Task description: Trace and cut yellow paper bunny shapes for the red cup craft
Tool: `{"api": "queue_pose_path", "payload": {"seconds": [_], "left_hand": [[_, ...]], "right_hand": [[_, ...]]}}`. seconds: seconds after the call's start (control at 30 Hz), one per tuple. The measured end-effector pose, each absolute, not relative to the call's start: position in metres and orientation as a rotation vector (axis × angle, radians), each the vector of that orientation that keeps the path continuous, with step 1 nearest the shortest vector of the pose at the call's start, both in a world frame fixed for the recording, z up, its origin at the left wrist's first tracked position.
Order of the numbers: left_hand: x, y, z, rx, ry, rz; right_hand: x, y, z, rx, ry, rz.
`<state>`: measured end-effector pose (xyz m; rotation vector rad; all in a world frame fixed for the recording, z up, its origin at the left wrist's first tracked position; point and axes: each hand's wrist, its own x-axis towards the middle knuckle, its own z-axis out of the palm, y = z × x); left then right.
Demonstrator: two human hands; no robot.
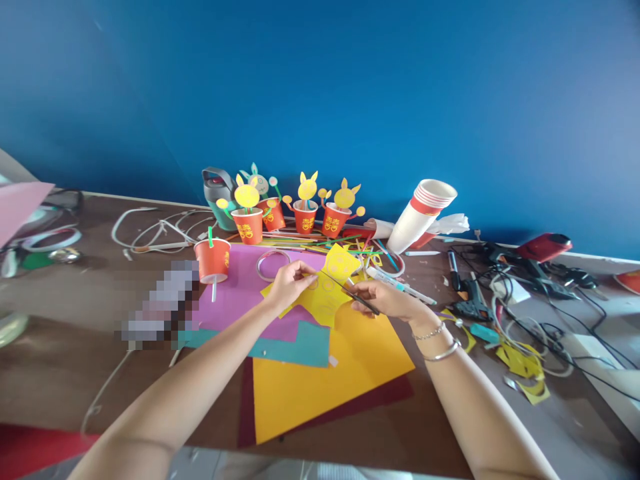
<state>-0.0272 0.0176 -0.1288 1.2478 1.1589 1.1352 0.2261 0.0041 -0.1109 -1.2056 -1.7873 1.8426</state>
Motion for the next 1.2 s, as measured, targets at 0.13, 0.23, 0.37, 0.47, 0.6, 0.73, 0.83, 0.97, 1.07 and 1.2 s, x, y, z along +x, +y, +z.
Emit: {"api": "queue_pose_path", "payload": {"seconds": [0.13,0.23,0.37,0.47,0.6,0.73,0.83,0.97,1.07,1.2], "left_hand": [[-0.027,0.017,-0.129,1.238,1.165,1.125],[-0.028,0.018,-0.129,1.237,1.155,1.109],[-0.028,0.018,-0.129,1.257,1.138,1.078],[-0.027,0.015,-0.128,1.275,1.139,1.114],[-0.024,0.012,-0.127,1.433,1.200,1.140],[-0.021,0.012,-0.120,1.642,1.212,1.136],[-0.021,0.013,-0.117,1.583,1.214,1.168],[-0.023,0.013,-0.117,1.298,1.254,1.345],[-0.021,0.011,-0.118,1.101,1.219,1.445],[-0.012,0.000,-0.118,1.078,1.150,1.301]], "right_hand": [[0.225,0.005,-0.118,-1.175,-1.787,1.838],[0.226,0.005,-0.119,-1.168,-1.783,1.843],[0.225,0.004,-0.120,-1.170,-1.775,1.859],[0.224,0.004,-0.121,-1.179,-1.775,1.835],[0.220,0.003,-0.120,-1.214,-1.806,1.810],[0.211,0.001,-0.117,-1.170,-1.909,1.730],[0.210,0.001,-0.117,-1.185,-1.990,1.628],[0.216,0.003,-0.114,-1.206,-1.974,1.617],[0.212,0.002,-0.109,-1.158,-1.707,1.618],[0.191,-0.005,-0.109,-1.094,-1.240,1.445]]}}
